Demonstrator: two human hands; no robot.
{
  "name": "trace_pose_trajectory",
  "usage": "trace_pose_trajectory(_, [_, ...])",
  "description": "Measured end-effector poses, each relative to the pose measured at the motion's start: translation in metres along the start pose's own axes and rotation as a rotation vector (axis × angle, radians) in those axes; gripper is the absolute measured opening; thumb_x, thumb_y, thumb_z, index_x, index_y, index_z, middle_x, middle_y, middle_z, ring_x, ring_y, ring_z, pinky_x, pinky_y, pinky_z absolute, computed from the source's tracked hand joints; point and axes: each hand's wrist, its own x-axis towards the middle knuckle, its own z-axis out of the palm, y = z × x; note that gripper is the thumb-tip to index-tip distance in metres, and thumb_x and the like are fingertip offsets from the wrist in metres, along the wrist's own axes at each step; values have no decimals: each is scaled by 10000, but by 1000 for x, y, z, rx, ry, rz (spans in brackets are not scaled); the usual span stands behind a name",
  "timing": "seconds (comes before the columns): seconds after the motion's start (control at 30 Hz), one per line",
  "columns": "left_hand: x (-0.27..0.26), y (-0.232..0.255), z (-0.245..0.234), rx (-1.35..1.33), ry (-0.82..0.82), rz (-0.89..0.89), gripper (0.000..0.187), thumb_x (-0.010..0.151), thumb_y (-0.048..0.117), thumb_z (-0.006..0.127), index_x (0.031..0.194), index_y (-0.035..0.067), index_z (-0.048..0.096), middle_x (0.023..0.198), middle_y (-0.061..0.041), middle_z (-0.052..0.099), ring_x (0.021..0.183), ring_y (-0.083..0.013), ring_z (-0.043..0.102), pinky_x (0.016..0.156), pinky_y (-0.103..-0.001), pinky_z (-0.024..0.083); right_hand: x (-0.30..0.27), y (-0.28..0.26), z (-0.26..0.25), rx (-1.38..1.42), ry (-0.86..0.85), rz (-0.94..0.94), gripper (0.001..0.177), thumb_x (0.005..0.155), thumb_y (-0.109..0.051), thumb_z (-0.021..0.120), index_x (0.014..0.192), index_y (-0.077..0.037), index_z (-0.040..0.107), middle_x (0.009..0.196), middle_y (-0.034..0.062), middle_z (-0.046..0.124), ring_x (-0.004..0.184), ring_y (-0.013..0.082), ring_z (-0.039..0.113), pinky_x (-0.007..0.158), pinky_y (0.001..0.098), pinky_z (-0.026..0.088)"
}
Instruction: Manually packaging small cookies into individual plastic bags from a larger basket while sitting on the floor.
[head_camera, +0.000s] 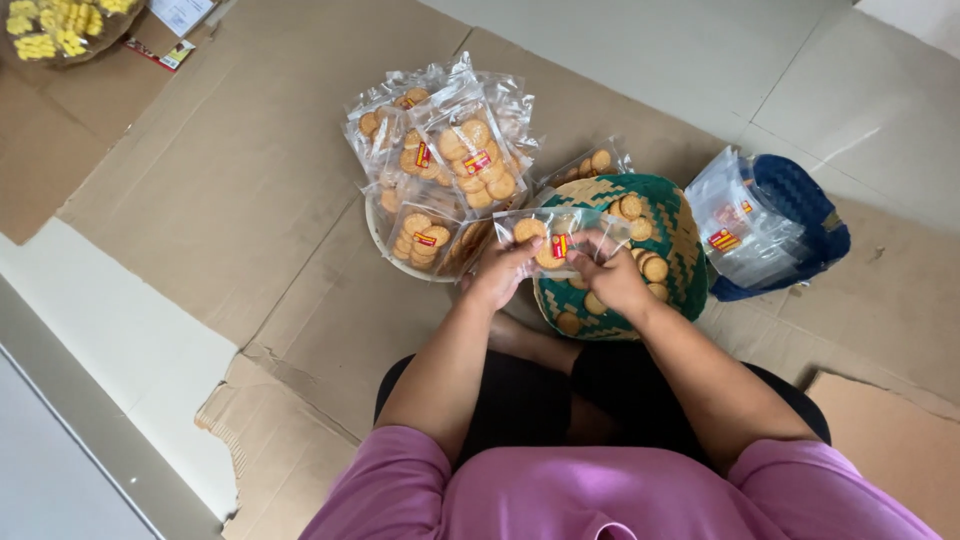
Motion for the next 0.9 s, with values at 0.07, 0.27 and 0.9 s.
trace_pose_trajectory(0.07, [4,-3,-6,-23,-16,-15,368,834,150,871,1144,60,693,945,-80,683,843,-208,721,749,-373,635,0,-7,-2,-82,19,-64,256,933,-31,721,1171,-124,732,770,6,657,627,64,596,509,197,520])
trace_pose_trajectory(0.27, [-5,11,2,-22,-117,-38,378,839,91,841,1176,58,673,1016,-70,715,915,-230,737,787,-454,643,-11,-27,-5,-75,-66,86,150,907,-35,710,1022,-113,767,734,-14,661,628,54,548,574,190,461])
trace_pose_trajectory(0.9, [-36,52,28,75,-157,-170,408,831,204,843,1179,47,699,953,-123,752,840,-279,770,735,-536,654,-18,-63,-6,-94,-270,235,322,867,-62,787,1184,-121,778,689,-7,681,552,36,512,514,180,338])
